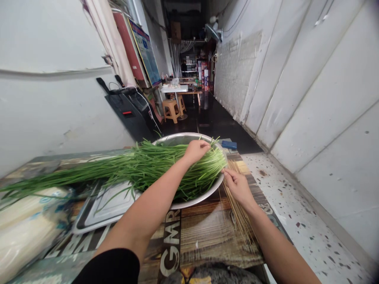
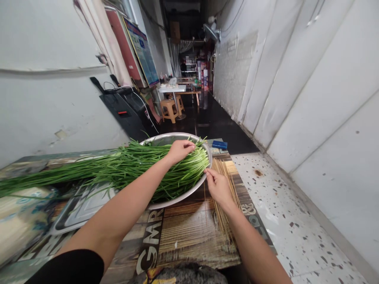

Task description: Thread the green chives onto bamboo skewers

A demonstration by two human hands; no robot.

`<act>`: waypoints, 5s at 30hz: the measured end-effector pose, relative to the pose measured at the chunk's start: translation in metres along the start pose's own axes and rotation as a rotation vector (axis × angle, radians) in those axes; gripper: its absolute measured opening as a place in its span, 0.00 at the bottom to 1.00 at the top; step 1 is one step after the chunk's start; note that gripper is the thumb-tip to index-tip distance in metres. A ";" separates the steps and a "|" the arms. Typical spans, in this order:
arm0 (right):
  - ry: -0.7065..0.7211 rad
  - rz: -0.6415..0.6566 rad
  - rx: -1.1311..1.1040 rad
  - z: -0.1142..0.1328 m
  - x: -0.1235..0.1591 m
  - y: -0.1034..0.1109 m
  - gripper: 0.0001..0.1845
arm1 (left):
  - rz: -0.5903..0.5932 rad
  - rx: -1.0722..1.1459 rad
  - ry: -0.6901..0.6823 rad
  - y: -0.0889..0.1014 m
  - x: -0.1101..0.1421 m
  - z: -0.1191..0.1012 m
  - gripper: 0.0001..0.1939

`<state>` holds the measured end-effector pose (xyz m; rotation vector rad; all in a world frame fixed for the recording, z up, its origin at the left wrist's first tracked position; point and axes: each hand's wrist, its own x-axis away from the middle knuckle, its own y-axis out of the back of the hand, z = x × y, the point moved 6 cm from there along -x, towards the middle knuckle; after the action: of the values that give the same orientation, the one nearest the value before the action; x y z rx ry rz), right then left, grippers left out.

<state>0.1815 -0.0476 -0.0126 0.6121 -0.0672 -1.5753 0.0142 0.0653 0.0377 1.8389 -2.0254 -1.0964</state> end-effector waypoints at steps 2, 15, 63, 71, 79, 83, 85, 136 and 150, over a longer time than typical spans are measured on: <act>0.001 0.000 -0.007 0.001 0.000 0.000 0.17 | 0.050 0.182 0.111 -0.006 0.001 0.006 0.12; -0.008 0.005 -0.045 0.001 0.000 -0.001 0.18 | 0.118 0.385 0.235 -0.005 0.007 0.004 0.11; -0.002 -0.014 -0.014 0.003 0.000 0.000 0.18 | 0.188 0.161 0.080 -0.005 0.008 -0.002 0.12; -0.001 -0.025 0.007 0.000 0.000 -0.001 0.18 | 0.170 -0.114 -0.045 0.015 -0.001 0.001 0.11; 0.002 -0.019 0.017 0.002 0.000 0.000 0.17 | 0.154 -0.404 0.104 -0.001 -0.010 0.037 0.12; -0.008 -0.012 0.017 0.001 0.000 0.000 0.18 | 0.185 -0.462 0.100 -0.009 -0.011 0.045 0.13; -0.010 -0.015 0.015 0.000 0.000 0.000 0.18 | 0.160 -0.502 0.108 -0.009 -0.011 0.047 0.15; -0.023 -0.019 -0.044 -0.004 -0.002 -0.002 0.19 | 0.088 0.382 0.228 -0.009 0.006 0.001 0.12; -0.033 -0.007 -0.039 -0.003 -0.001 -0.001 0.19 | 0.084 0.404 0.228 -0.010 0.006 0.003 0.11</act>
<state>0.1812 -0.0460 -0.0151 0.5569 -0.0592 -1.5902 0.0192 0.0614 0.0277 1.9235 -2.2794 -0.4499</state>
